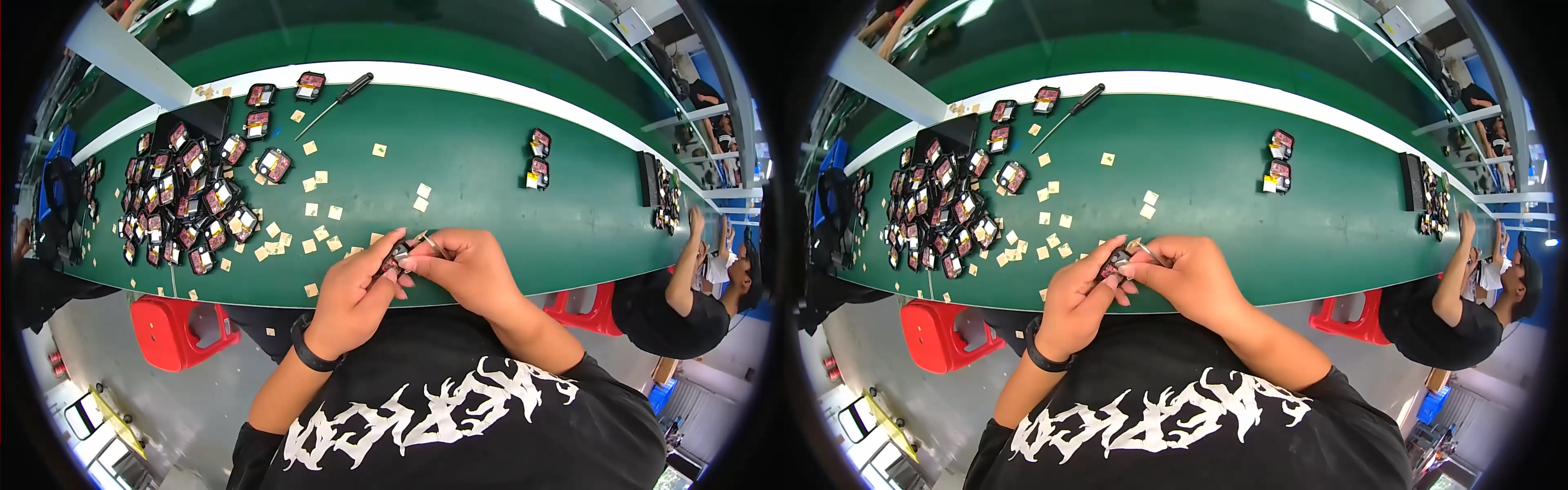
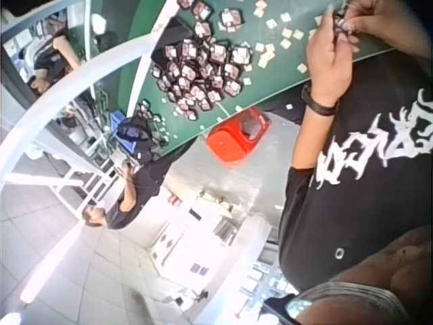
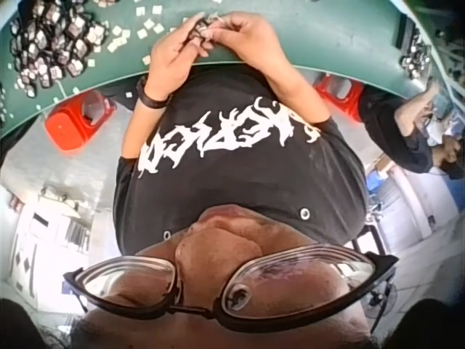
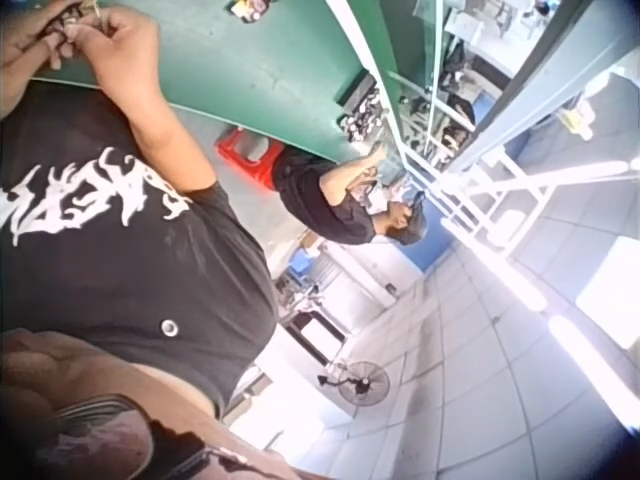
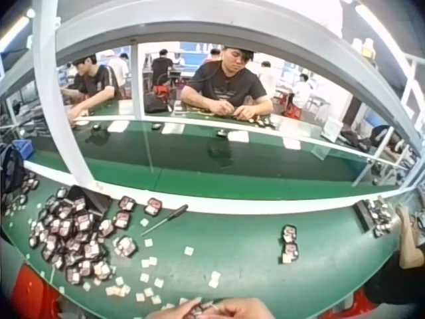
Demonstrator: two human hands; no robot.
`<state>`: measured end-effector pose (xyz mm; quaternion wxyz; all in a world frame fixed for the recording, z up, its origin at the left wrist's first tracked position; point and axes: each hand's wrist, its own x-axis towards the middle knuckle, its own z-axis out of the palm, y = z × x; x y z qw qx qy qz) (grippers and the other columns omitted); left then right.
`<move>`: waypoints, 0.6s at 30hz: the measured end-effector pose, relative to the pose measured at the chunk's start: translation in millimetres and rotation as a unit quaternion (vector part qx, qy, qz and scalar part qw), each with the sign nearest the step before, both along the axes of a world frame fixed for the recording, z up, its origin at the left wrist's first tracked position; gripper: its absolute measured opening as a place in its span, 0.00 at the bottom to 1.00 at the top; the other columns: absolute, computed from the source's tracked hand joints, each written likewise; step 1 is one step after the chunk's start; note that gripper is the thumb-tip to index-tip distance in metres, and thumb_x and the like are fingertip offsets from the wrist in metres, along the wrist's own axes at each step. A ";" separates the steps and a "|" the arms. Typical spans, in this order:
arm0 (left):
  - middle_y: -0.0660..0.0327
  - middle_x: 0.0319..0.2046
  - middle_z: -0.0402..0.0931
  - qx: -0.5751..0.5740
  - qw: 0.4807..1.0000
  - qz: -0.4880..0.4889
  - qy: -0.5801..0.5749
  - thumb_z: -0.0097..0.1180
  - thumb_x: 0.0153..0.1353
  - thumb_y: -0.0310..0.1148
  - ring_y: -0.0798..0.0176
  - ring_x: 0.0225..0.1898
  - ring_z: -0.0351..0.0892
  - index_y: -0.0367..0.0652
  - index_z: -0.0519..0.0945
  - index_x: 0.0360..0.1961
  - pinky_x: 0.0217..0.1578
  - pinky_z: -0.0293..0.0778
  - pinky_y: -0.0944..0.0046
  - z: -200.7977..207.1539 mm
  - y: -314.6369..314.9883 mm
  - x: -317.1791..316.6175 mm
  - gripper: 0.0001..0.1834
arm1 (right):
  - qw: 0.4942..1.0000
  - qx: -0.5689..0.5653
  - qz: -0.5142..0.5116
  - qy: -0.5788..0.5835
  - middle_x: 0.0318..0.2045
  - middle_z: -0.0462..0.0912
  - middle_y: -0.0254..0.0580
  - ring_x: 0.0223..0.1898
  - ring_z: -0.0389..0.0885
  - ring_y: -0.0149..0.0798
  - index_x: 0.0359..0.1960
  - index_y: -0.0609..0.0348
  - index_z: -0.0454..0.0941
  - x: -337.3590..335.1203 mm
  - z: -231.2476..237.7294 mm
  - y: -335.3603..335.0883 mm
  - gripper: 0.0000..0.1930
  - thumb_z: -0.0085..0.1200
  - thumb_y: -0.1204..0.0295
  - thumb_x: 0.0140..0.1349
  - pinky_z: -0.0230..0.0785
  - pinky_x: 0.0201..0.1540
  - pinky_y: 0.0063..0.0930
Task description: The recorder is assembling small electronic components by attaching small yellow stickers to the internal parts of plastic housings.
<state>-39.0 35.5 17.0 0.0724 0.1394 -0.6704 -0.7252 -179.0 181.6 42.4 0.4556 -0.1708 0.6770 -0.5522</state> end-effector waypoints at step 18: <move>0.57 0.44 0.81 0.270 0.962 -0.034 -0.013 0.47 0.71 0.19 0.66 0.39 0.83 0.31 0.70 0.70 0.39 0.79 0.68 1.5 -12.6 3.1 0.26 | 1.000 -0.005 0.026 0.011 0.25 0.74 0.23 0.27 0.68 0.19 0.34 0.62 0.80 -9.9 0.1 -7.6 0.10 0.72 0.77 0.60 0.61 0.28 0.18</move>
